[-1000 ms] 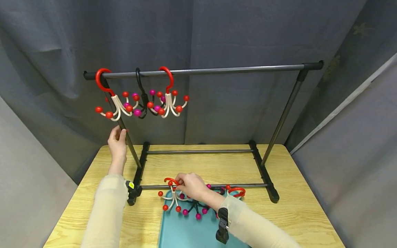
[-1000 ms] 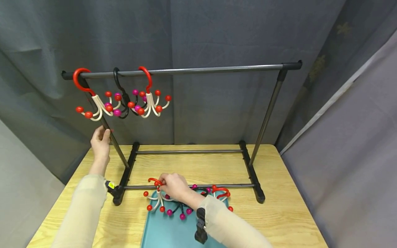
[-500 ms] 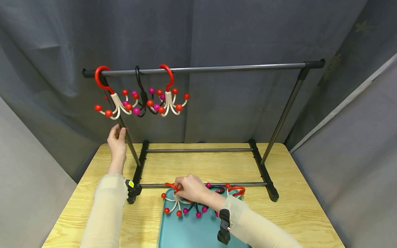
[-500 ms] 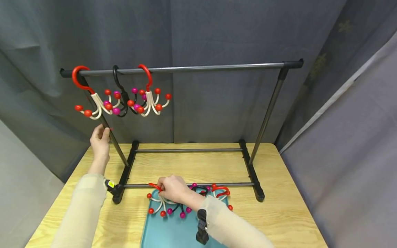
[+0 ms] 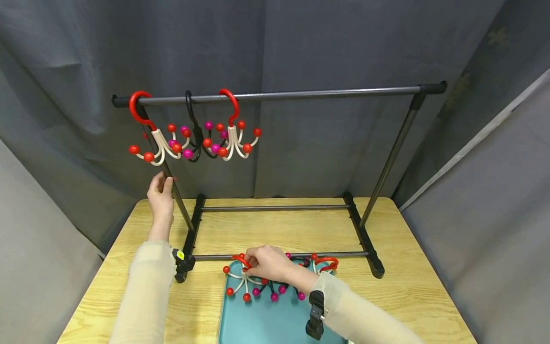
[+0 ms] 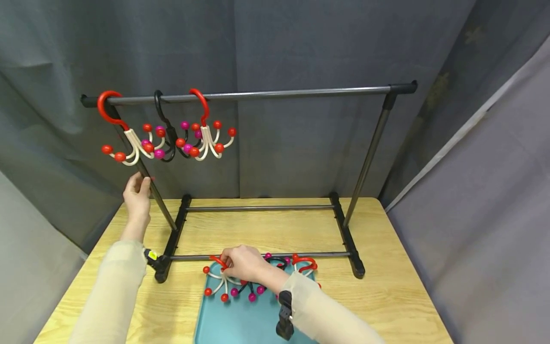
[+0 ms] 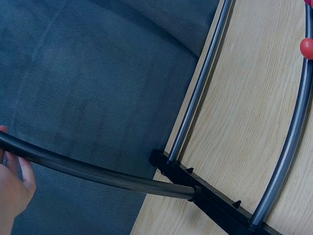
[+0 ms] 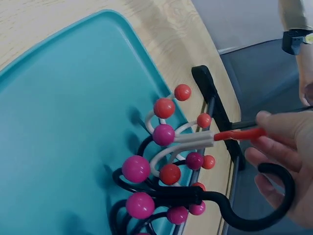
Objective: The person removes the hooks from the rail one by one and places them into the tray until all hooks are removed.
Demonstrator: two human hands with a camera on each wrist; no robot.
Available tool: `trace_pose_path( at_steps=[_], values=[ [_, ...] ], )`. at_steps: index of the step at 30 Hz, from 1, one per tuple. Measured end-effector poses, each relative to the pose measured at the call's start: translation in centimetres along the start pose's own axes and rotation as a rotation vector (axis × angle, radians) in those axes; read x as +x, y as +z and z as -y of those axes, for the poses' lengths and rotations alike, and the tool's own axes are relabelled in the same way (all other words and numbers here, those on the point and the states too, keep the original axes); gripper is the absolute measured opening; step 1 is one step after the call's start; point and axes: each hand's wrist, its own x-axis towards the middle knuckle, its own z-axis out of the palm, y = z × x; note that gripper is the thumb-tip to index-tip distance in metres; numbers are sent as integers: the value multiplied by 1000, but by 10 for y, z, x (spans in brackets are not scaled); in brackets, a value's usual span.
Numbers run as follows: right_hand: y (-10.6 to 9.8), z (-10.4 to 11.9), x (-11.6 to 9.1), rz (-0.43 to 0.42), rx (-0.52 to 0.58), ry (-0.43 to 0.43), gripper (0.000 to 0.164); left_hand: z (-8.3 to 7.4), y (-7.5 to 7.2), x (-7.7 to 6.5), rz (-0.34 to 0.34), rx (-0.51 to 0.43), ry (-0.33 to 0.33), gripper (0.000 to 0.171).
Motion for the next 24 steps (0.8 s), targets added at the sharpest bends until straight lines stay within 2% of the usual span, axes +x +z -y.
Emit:
trace_pose_path(
  at_steps=[5, 8, 12, 16, 19, 24],
  values=[
    [-18, -7, -4, -45, 103, 2, 15, -1, 0, -1, -1, 5, -5, 29],
    [-32, -17, -6, -115, 119, 7, 12, -2, 0, -2, -1, -3, 6, 29],
    [-51, -35, -9, -239, 131, 64, 9, -2, 0, -2, 2, -11, 13, 28],
    [-73, -55, -16, -366, 163, 127, 9, 9, -1, 5, 8, -2, 17, 29],
    [-91, -72, -24, -452, 154, 147, 12, 17, -3, 10, 9, 29, 26, 31],
    [-124, -98, -42, -593, 120, 174, 15, 18, -6, 10, 27, 53, 73, 30]
  ],
)
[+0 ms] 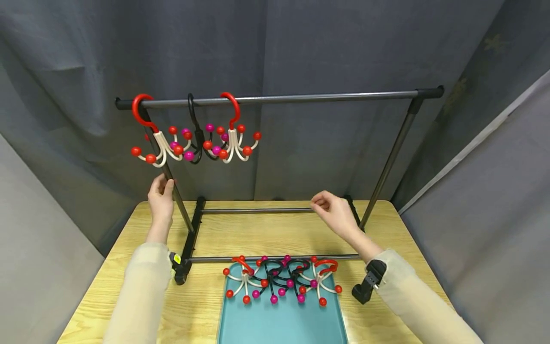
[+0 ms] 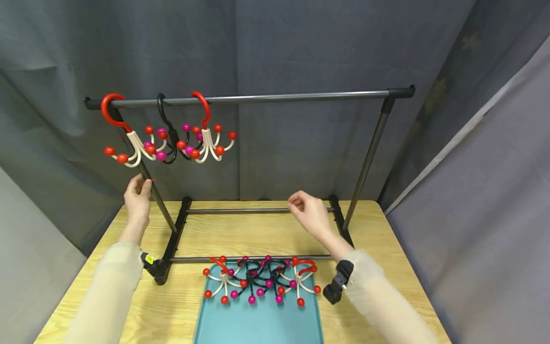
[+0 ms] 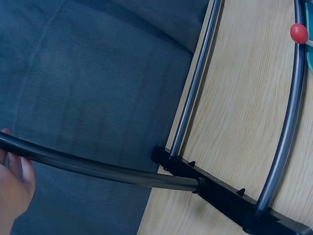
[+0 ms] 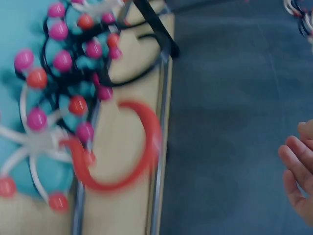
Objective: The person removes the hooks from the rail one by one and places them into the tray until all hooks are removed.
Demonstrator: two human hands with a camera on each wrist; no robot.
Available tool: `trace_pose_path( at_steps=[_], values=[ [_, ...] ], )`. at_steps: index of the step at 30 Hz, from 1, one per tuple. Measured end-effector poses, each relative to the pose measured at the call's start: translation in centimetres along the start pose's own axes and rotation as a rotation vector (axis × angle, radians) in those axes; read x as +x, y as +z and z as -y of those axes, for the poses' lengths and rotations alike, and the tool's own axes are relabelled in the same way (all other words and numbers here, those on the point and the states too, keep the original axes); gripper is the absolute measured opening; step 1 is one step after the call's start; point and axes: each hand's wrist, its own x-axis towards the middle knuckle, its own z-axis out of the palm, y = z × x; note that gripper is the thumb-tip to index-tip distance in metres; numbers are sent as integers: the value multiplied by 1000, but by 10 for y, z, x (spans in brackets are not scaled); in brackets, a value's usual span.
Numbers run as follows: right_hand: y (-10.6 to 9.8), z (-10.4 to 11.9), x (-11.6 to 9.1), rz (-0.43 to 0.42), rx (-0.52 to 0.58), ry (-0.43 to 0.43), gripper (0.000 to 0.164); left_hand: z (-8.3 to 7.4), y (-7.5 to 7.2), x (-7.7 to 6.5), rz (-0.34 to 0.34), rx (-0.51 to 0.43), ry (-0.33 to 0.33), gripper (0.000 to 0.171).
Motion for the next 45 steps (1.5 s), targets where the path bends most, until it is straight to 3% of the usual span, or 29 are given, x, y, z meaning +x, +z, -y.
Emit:
trace_pose_path(
  at_steps=[2, 6, 11, 17, 24, 29, 34, 38, 45],
  values=[
    [-15, -8, 2, -49, -9, 6, 17, -2, -2, -1, 16, -30, 28, 28],
    [-42, -21, 6, -145, -48, 29, 23, -7, -6, -3, 54, 22, 22, 31],
    [-71, -36, 12, -277, -81, 72, 27, -13, -14, -1, 135, 210, -22, 38],
    [-95, -48, 20, -418, -77, 138, 28, -21, -25, -2, 238, 388, 41, 42],
    [-114, -62, 30, -565, -22, 192, 32, -28, -35, -2, 217, 471, 79, 37],
    [-122, -65, 36, -575, -19, 232, 38, -37, -46, 3, 139, 433, 83, 31],
    [-123, -64, 42, -586, -51, 249, 44, -52, -57, 12, 56, 300, 58, 26],
    [-124, -65, 45, -583, -80, 246, 51, -78, -60, 18, -8, 130, 47, 21],
    [-128, -70, 45, -525, -68, 259, 64, -126, -58, 25, -55, -42, 143, 17]
  ],
)
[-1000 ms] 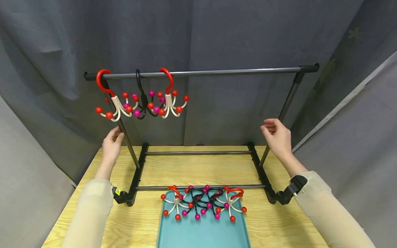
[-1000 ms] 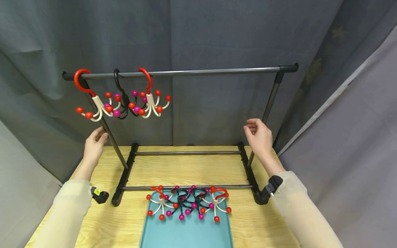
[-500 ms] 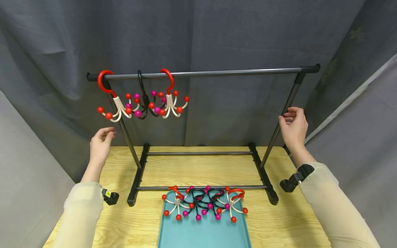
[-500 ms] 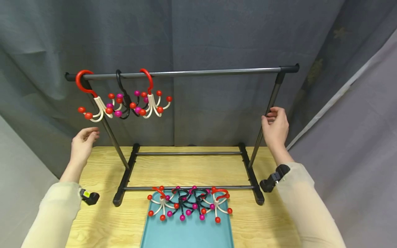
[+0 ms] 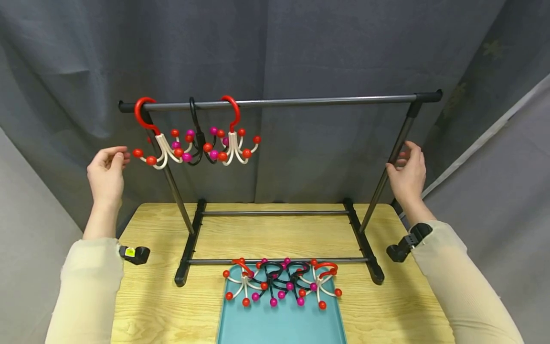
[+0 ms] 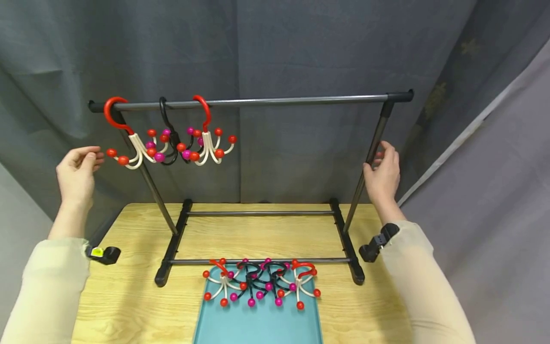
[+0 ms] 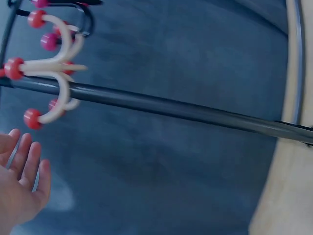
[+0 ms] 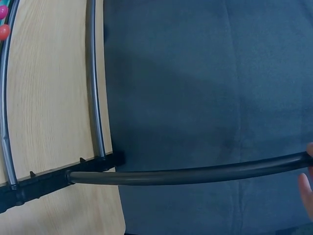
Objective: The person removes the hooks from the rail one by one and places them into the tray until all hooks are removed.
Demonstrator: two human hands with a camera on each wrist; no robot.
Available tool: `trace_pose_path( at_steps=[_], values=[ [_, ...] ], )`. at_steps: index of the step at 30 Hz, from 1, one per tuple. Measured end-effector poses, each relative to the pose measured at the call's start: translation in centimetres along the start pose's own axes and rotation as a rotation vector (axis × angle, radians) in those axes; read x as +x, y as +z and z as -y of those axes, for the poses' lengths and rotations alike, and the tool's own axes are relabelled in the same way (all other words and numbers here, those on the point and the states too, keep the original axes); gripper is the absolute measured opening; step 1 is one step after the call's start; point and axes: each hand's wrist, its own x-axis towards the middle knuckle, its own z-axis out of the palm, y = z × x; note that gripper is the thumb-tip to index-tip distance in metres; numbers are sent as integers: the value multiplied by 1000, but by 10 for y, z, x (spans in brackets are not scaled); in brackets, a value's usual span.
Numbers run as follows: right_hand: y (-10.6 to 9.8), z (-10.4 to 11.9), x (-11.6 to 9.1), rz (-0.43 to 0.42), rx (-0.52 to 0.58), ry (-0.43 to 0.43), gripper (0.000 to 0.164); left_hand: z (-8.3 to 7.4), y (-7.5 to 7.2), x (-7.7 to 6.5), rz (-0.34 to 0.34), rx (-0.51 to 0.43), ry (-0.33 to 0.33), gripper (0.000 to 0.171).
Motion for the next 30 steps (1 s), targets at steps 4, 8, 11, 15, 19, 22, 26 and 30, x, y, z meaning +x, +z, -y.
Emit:
trace_pose_path(
  at_steps=[4, 8, 11, 15, 19, 22, 26, 30],
  values=[
    [0, -4, 1, 71, 38, 12, 72, -14, 7, 9, -5, -83, 36, 16],
    [2, -9, 1, 103, 52, 21, 72, -27, 17, 14, 11, -75, 72, 16],
    [3, -12, 1, 109, 56, 23, 70, -35, 25, 16, 27, -6, 100, 16],
    [6, -15, 0, 103, 71, 22, 68, -40, 34, 17, 59, 104, 97, 16],
    [11, -17, -2, 82, 82, 6, 65, -43, 40, 16, 81, 187, 84, 19],
    [15, -19, -3, 63, 87, -1, 63, -45, 44, 16, 78, 219, 91, 19],
    [17, -21, -3, 42, 91, 12, 61, -49, 51, 16, 70, 255, 114, 19],
    [19, -21, -2, 39, 84, 14, 59, -52, 55, 16, 56, 288, 129, 18]
  ],
)
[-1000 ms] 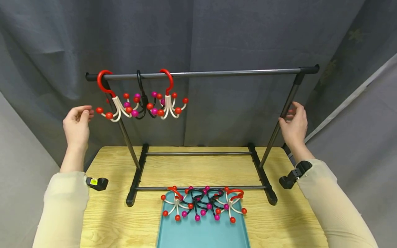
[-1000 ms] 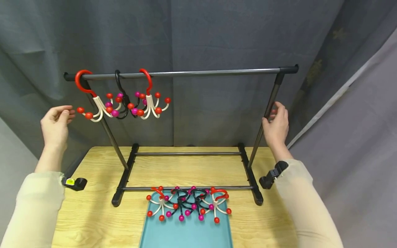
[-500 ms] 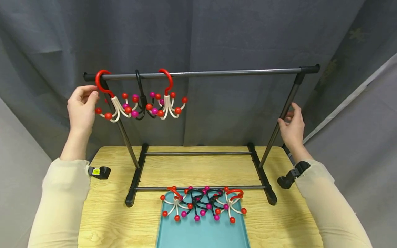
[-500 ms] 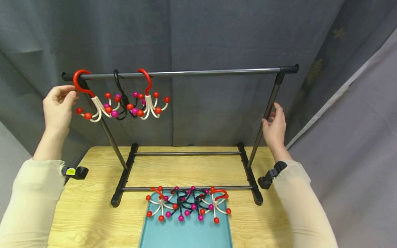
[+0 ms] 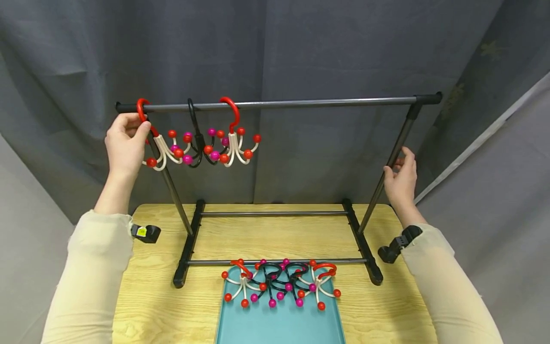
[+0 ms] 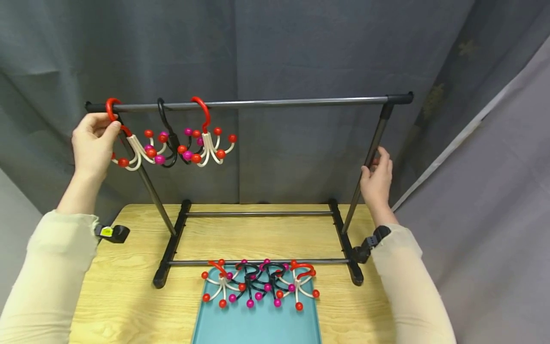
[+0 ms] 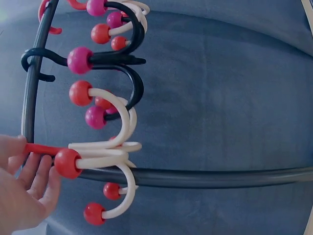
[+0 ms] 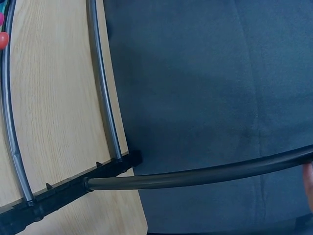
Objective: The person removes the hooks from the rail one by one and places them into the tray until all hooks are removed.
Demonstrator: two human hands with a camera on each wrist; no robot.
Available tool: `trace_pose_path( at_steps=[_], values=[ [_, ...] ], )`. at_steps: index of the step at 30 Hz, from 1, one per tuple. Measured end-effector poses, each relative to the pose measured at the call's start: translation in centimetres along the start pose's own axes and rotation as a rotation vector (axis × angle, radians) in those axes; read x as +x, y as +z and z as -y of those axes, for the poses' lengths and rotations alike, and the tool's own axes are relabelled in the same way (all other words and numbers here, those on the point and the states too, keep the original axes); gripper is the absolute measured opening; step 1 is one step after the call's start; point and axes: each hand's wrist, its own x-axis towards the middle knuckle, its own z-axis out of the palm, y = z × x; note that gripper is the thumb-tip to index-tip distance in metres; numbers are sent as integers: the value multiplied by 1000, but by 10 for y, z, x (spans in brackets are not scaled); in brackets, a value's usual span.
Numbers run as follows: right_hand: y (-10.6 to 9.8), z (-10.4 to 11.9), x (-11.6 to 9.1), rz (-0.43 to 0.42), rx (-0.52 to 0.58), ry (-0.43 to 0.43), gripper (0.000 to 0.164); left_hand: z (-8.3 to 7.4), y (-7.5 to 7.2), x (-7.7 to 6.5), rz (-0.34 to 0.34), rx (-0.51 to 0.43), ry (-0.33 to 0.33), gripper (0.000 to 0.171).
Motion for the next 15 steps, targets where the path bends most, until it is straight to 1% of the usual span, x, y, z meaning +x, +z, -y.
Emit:
trace_pose_path(
  at_steps=[6, 11, 15],
  values=[
    [2, 1, -1, 1, -16, -7, 57, -5, 8, 0, 14, -16, 10, 20],
    [4, 1, 0, 2, -28, -13, 56, -11, 12, 1, -17, -62, 40, 19],
    [4, 2, 0, -4, -36, -2, 57, -18, 12, 1, -33, -98, 58, 17]
  ],
)
